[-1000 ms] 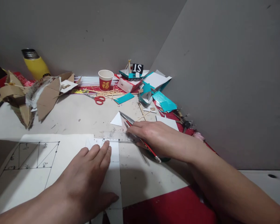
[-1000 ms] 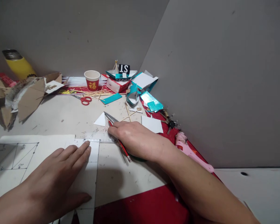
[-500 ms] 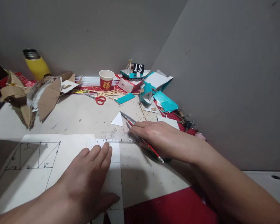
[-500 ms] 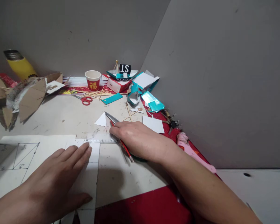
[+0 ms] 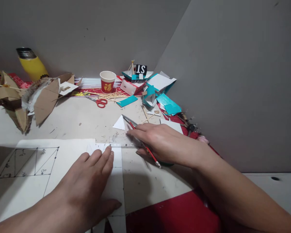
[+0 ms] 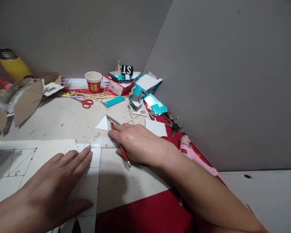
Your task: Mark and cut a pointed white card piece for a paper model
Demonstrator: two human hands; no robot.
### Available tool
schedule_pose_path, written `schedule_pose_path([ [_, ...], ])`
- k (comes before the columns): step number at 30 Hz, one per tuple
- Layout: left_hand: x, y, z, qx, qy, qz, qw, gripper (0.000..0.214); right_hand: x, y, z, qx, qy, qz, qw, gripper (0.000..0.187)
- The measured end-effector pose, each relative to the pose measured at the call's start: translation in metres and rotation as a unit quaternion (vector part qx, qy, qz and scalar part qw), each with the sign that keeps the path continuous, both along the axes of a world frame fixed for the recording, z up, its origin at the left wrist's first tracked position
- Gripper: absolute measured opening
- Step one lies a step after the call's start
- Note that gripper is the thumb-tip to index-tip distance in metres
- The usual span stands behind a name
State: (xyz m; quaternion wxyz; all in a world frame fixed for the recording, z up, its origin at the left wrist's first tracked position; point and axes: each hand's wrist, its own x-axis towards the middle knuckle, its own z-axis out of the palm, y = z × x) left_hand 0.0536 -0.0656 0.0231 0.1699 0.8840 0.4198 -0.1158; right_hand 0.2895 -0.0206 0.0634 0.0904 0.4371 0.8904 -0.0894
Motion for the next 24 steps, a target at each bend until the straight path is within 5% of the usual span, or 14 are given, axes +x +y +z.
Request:
schedule_pose_path([
  [24, 0.0011, -0.0003, 0.0049, -0.005, -0.001, 0.000, 1.000, 0.093, -0.0032, 0.0023, -0.0045, -0.013, 0.008, 0.009, 1.000, 0.014],
])
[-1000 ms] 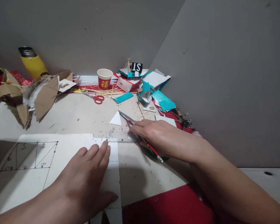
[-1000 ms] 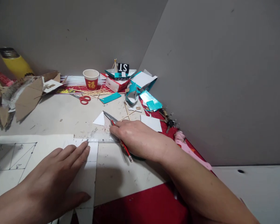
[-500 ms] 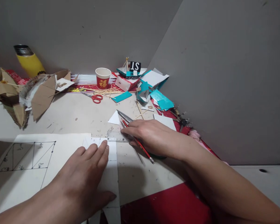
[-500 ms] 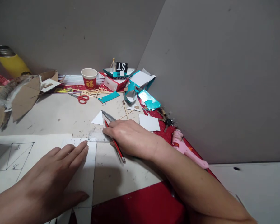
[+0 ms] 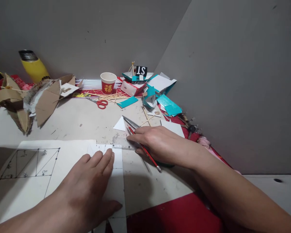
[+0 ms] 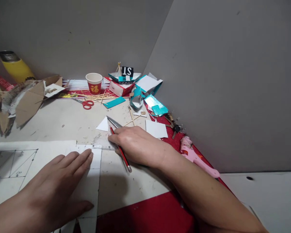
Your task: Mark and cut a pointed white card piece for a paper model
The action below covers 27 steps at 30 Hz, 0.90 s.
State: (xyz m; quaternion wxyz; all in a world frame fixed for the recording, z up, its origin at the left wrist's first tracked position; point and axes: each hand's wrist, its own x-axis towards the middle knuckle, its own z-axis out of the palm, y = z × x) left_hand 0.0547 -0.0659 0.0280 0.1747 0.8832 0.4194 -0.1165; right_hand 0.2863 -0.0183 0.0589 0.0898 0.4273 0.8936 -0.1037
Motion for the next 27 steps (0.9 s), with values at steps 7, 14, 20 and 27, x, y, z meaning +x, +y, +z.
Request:
schedule_pose_path([
  [7, 0.0002, -0.0004, 0.0014, 0.015, 0.000, -0.002, 1.000, 0.096, -0.0002, 0.0004, 0.0008, 0.000, 0.001, 0.000, 1.000, 0.018],
  [14, -0.0007, -0.0006, -0.0012, 0.021, -0.001, -0.011, 1.000, 0.095, 0.0003, -0.0006, 0.0016, 0.000, 0.004, 0.000, 1.000, 0.018],
  [20, -0.0007, -0.0006, -0.0033, 0.034, -0.003, -0.022, 0.999, 0.093, 0.0014, 0.0000, -0.0005, 0.002, 0.000, 0.004, 1.000, 0.019],
  [27, -0.0025, -0.0002, -0.0053, 0.036, -0.014, -0.020, 0.999, 0.090, -0.0002, -0.0011, 0.0011, 0.004, -0.006, -0.002, 1.000, 0.018],
])
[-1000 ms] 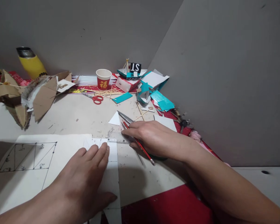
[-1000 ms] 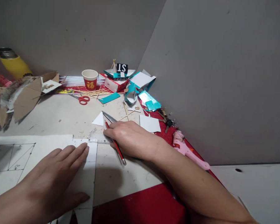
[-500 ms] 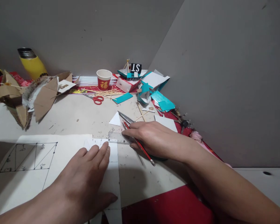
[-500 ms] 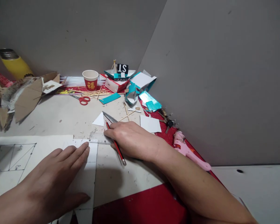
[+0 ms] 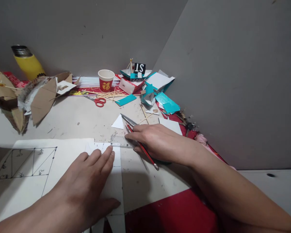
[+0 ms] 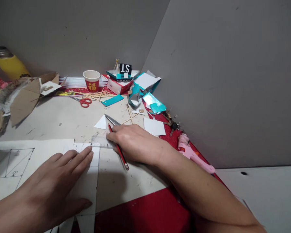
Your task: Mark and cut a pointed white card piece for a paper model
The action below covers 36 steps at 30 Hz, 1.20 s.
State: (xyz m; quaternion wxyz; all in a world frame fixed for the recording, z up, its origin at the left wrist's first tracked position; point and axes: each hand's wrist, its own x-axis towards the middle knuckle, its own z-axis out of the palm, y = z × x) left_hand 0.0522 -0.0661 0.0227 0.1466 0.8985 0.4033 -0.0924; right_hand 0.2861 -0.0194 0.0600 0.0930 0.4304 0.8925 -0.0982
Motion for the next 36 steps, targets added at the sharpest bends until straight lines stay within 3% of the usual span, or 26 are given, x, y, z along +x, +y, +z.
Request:
schedule_pose_path([
  [36, -0.0015, -0.0010, -0.0056, 0.024, -0.019, 0.001, 1.000, 0.089, -0.0015, -0.0012, 0.0002, 0.008, -0.001, 0.009, 1.000, 0.016],
])
